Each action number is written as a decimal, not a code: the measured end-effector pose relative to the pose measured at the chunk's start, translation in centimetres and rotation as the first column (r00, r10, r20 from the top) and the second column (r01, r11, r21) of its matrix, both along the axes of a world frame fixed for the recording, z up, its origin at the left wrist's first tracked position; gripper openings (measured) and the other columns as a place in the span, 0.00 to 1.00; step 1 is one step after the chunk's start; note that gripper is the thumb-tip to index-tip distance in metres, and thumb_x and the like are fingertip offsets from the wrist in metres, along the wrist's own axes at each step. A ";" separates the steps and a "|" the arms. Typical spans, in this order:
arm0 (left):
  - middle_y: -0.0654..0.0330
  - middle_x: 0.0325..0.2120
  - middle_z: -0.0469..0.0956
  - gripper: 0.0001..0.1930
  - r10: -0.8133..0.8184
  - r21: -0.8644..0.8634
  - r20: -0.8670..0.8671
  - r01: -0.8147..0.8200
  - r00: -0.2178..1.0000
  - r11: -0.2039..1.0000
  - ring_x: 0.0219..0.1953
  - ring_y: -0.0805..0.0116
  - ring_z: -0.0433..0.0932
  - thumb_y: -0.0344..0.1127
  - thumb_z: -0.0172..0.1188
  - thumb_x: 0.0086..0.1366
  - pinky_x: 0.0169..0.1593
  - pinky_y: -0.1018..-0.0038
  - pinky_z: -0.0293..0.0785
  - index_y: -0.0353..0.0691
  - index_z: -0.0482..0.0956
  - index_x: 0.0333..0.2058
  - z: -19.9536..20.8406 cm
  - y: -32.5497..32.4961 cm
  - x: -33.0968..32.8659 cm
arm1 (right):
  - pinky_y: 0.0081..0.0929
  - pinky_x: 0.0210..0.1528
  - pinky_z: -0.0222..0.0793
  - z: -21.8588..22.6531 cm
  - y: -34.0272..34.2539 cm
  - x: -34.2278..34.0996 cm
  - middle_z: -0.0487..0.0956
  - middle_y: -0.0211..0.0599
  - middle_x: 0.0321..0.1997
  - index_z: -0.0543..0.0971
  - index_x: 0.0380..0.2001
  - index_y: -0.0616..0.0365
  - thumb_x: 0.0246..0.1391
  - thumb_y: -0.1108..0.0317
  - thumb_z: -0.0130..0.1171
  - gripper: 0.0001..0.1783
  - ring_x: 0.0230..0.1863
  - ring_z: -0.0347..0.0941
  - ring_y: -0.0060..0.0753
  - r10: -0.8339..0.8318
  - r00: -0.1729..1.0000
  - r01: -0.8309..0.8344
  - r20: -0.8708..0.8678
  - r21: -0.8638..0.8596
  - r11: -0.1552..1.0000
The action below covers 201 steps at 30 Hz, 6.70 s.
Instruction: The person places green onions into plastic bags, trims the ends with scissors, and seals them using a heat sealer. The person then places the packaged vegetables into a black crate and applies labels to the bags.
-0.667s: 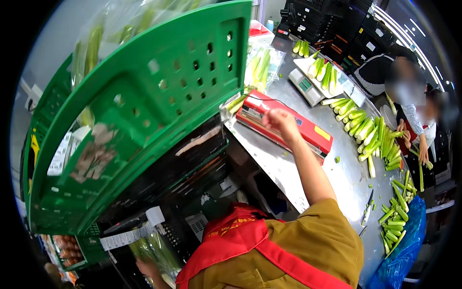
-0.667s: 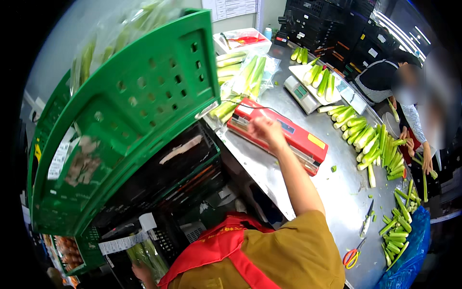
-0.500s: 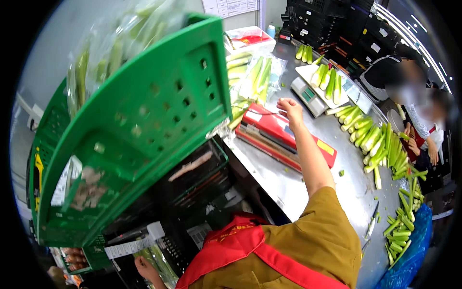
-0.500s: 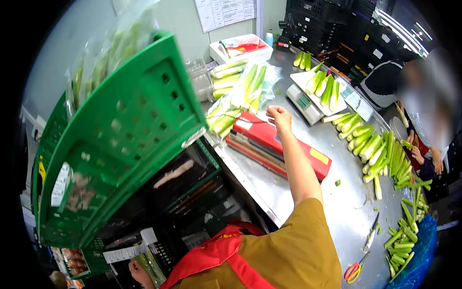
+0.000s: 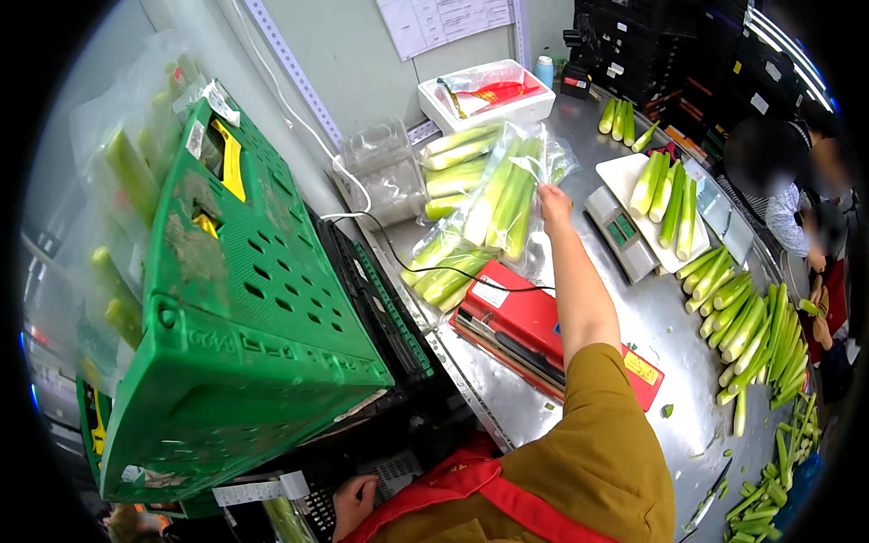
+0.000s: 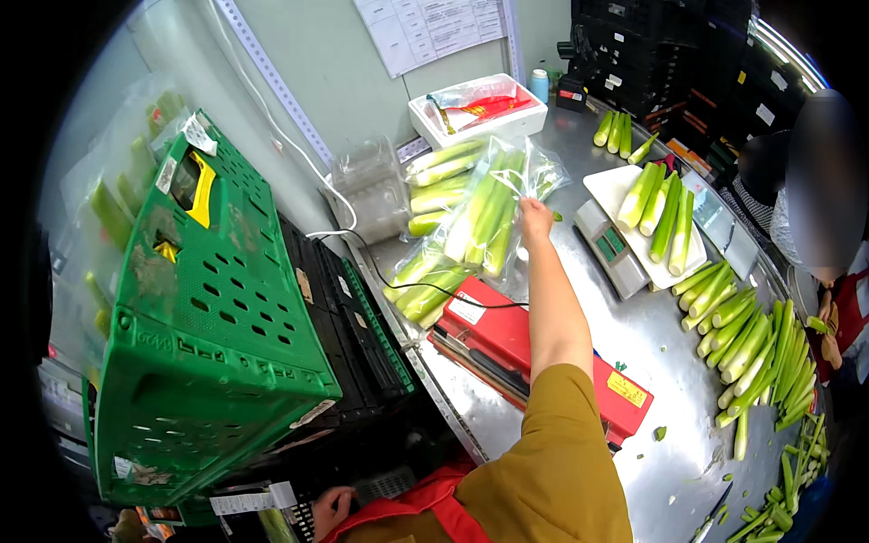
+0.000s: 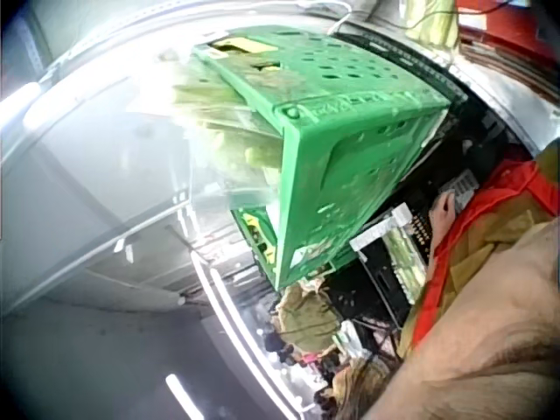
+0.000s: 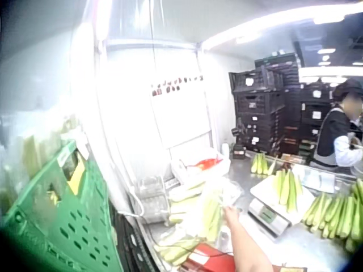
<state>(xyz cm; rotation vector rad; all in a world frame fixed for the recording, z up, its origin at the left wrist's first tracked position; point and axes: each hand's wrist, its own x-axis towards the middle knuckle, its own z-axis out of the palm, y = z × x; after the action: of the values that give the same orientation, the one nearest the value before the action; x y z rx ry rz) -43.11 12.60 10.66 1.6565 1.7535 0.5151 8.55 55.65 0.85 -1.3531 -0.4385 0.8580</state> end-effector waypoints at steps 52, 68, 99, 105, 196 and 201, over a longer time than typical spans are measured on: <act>0.50 0.44 0.72 0.32 -0.677 -0.074 0.269 0.716 0.684 0.694 0.44 0.59 0.76 0.41 0.59 0.61 0.42 0.65 0.74 0.37 0.58 0.60 -11.2 -6.4 30.6 | 0.19 0.21 0.68 -1.6 -81.0 -3.4 0.78 0.38 0.21 0.77 0.23 0.63 0.55 0.59 0.59 0.16 0.20 0.75 0.26 -0.483 0.804 0.591 0.347 -0.546 0.593; 0.50 0.66 0.47 0.34 -0.900 0.079 -0.428 0.996 0.081 0.052 0.68 0.51 0.44 0.47 0.53 0.62 0.66 0.50 0.38 0.38 0.55 0.63 -8.6 -10.6 36.1 | 0.44 0.70 0.39 -1.8 -67.0 -4.8 0.57 0.45 0.68 0.64 0.61 0.50 0.55 0.58 0.54 0.30 0.71 0.44 0.49 0.087 0.516 0.303 0.852 -0.277 0.912; 0.69 0.32 0.72 0.03 -0.861 0.501 0.498 0.775 0.106 0.385 0.34 0.82 0.69 0.30 0.61 0.60 0.38 0.83 0.66 0.38 0.76 0.31 -0.7 -5.8 42.7 | 0.22 0.33 0.68 14.1 -79.2 0.0 0.79 0.39 0.30 0.81 0.35 0.58 0.51 0.73 0.60 0.07 0.29 0.75 0.35 -0.070 0.449 0.424 0.891 -0.143 0.894; 0.66 0.38 0.75 0.05 -0.651 0.114 0.732 0.905 0.202 0.410 0.40 0.79 0.71 0.30 0.57 0.64 0.45 0.81 0.67 0.37 0.74 0.37 -4.3 -6.4 43.6 | 0.30 0.38 0.70 10.4 -79.8 2.9 0.80 0.41 0.32 0.81 0.35 0.58 0.52 0.61 0.60 0.12 0.34 0.77 0.40 -0.023 0.585 0.421 0.810 -0.280 0.863; 0.63 0.38 0.78 0.15 -0.528 0.260 0.848 0.909 -0.053 0.326 0.42 0.74 0.75 0.30 0.65 0.56 0.50 0.76 0.69 0.36 0.76 0.42 1.6 -8.2 45.9 | 0.38 0.38 0.66 31.4 -75.2 4.3 0.75 0.44 0.35 0.72 0.39 0.55 0.33 0.53 0.73 0.31 0.37 0.72 0.49 0.757 0.168 0.291 0.631 -0.766 0.573; 0.63 0.40 0.77 0.14 -0.501 0.269 0.862 0.908 -0.079 0.320 0.44 0.74 0.74 0.29 0.64 0.57 0.51 0.76 0.68 0.37 0.76 0.43 1.4 -8.1 45.8 | 0.39 0.40 0.66 29.8 -75.6 3.7 0.75 0.47 0.35 0.70 0.41 0.58 0.34 0.52 0.73 0.34 0.39 0.72 0.51 0.727 0.376 0.219 0.574 -0.818 0.532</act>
<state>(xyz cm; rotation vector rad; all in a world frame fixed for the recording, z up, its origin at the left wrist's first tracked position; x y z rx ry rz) 2.71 4.50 12.05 1.3160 -0.0738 0.2591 12.22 -19.99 30.65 -2.7388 -1.3289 0.4898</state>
